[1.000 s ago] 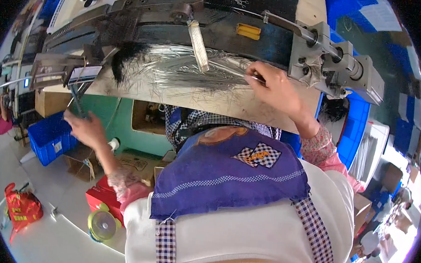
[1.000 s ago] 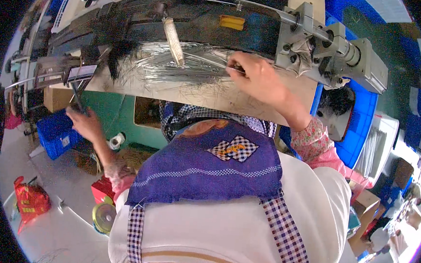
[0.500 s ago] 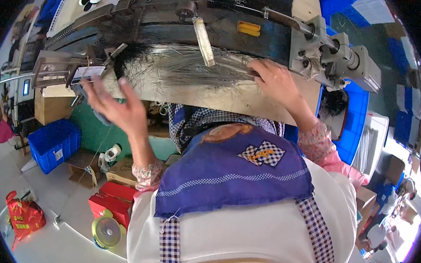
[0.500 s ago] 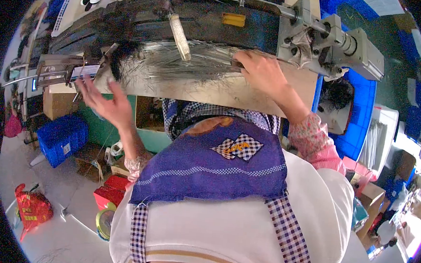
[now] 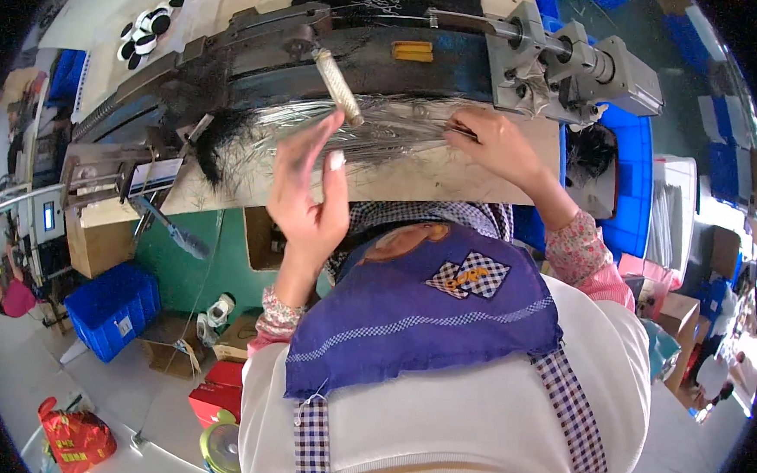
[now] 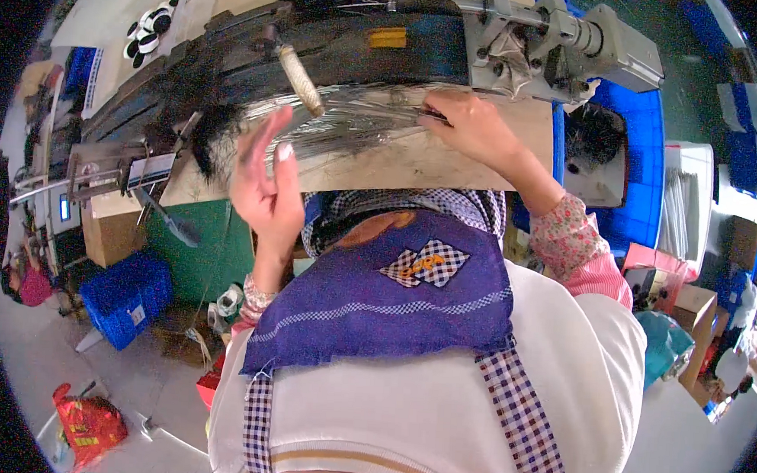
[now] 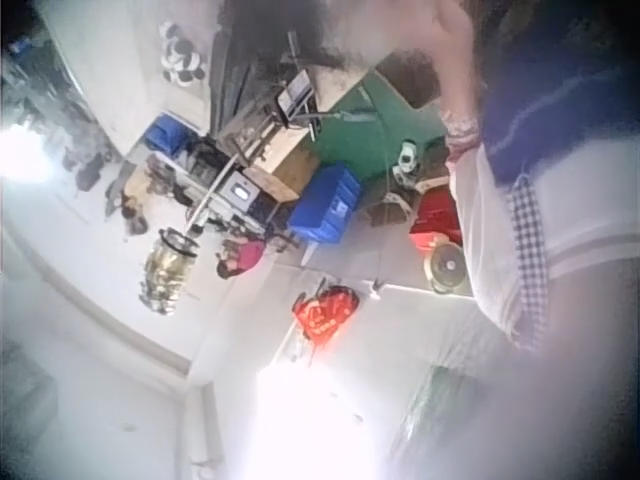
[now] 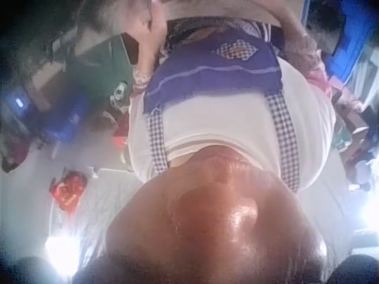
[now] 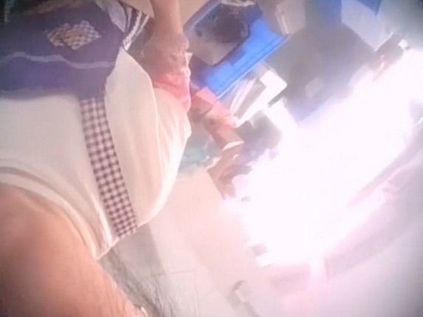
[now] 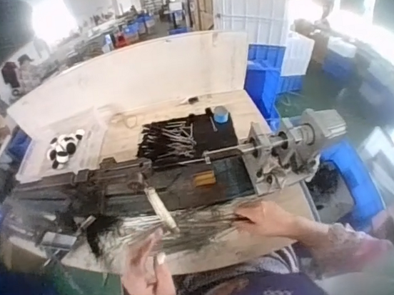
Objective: Processing and arranging hair fibers on a specialized industrial machine for wig or hair extension manufacturing.
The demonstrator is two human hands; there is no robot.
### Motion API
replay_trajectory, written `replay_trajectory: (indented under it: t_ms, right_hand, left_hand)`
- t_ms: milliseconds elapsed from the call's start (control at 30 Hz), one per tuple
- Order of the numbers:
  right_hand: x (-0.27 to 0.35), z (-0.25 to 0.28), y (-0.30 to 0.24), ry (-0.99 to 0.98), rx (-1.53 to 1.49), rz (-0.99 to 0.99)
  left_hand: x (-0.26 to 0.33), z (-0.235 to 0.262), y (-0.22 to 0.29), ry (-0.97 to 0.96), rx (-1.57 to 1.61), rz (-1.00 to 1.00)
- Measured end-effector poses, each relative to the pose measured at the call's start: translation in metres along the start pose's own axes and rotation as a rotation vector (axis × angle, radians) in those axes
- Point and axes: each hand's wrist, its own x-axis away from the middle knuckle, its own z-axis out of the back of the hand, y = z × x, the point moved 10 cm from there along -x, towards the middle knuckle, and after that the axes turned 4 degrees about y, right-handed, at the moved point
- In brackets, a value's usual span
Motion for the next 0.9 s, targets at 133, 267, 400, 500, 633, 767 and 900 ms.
replay_trajectory:
  t_ms: [133,267,400,500,633,767,900]
  right_hand:
    - [-0.003,0.023,-0.005,0.080,-0.034,-0.009]
    - [-0.009,0.059,-0.030,0.194,-0.063,0.020]
    - [-0.026,0.127,-0.096,0.284,-0.020,0.277]
    - [-0.043,0.152,-0.142,0.250,-0.064,0.392]
    - [-0.061,0.164,-0.110,0.390,-0.219,0.341]
    - [-0.075,0.148,-0.062,0.263,-0.089,0.241]
    - [-0.103,0.089,-0.085,0.146,0.314,0.468]
  left_hand:
    - [-0.009,-0.013,-0.006,-0.107,0.078,0.082]
    - [-0.028,-0.039,0.022,-0.266,0.026,-0.075]
    - [-0.062,-0.068,0.056,-0.150,-0.122,-0.307]
    - [-0.068,-0.087,0.042,-0.208,0.070,-0.079]
    - [-0.029,-0.062,-0.020,-0.381,0.272,0.568]
    - [-0.005,0.008,-0.068,-0.106,0.174,0.560]
    - [0.017,-0.032,-0.092,-0.115,0.425,0.867]
